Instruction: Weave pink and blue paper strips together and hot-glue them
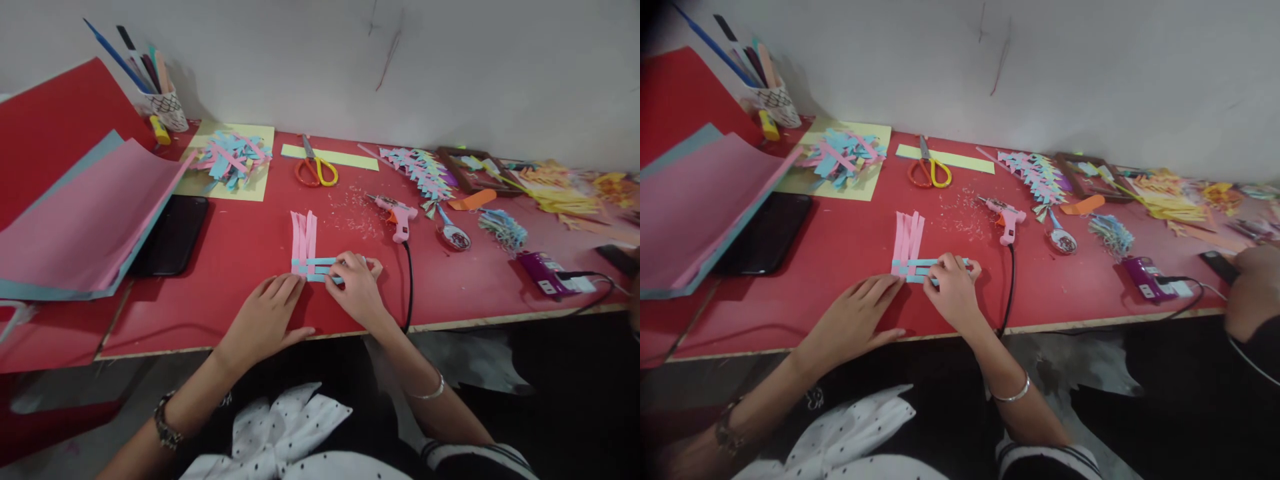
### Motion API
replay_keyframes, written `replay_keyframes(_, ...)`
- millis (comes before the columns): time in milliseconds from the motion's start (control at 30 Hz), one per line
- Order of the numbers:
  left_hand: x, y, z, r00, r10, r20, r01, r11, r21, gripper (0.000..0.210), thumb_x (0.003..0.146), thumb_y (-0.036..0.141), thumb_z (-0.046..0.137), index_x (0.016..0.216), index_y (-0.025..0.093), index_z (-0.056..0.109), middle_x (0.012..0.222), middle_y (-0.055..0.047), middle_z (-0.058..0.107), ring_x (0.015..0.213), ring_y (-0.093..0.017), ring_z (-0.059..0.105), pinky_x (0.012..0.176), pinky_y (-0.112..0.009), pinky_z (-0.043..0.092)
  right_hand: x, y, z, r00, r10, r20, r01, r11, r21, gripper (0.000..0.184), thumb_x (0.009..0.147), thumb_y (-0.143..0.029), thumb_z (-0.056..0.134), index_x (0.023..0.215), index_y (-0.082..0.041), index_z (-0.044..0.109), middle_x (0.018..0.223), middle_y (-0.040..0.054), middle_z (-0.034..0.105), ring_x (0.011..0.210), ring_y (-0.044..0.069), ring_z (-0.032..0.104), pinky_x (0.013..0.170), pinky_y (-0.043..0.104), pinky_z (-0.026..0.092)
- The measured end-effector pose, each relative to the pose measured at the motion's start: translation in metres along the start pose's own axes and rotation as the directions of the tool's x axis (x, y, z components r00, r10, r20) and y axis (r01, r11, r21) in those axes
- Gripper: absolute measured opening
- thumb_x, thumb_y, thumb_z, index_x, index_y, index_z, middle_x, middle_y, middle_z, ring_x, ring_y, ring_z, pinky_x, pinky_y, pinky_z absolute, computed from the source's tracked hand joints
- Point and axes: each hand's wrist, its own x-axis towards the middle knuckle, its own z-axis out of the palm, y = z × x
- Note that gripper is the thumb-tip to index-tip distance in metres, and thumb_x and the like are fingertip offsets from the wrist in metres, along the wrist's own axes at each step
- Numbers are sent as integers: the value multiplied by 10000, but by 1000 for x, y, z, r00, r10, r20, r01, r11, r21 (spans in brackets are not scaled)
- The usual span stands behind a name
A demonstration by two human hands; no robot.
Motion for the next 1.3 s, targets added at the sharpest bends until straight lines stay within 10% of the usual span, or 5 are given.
replay_keyframes(567, 0, 17, 4, 992, -100, -77, 102, 995, 20, 614, 769, 559, 439, 1229, 153, 469, 1138, -133, 521, 1030, -270, 467, 870, -395, 401, -13, 14, -16, 971, 73, -226, -119, 973, -197, 142, 784, -181, 459, 823, -200, 594, 914, 55, 601, 870, 196, 511, 870, 400, 193)
replay_keyframes(833, -2, 14, 9, 988, -83, -129, 87, 996, 23, 653, 772, 606, 368, 1223, 147, 478, 1240, -148, 475, 1040, -284, 465, 865, -413, 404, 10, -6, -4, 979, -127, 158, 121, 991, 48, 290, 832, -265, 421, 1098, -211, 521, 1194, 81, 535, 1132, 220, 438, 939, 415, 227)
replay_keyframes(1300, -2, 12, 18, 980, -60, -191, 61, 998, -2, 640, 770, 596, 385, 1195, 130, 497, 1261, -166, 472, 1163, -279, 421, 955, -426, 360, 32, 2, -5, 932, -206, 297, 188, 978, 89, 383, 837, -156, 337, 1175, -233, 500, 1285, 65, 461, 1173, 203, 390, 955, 436, 278)
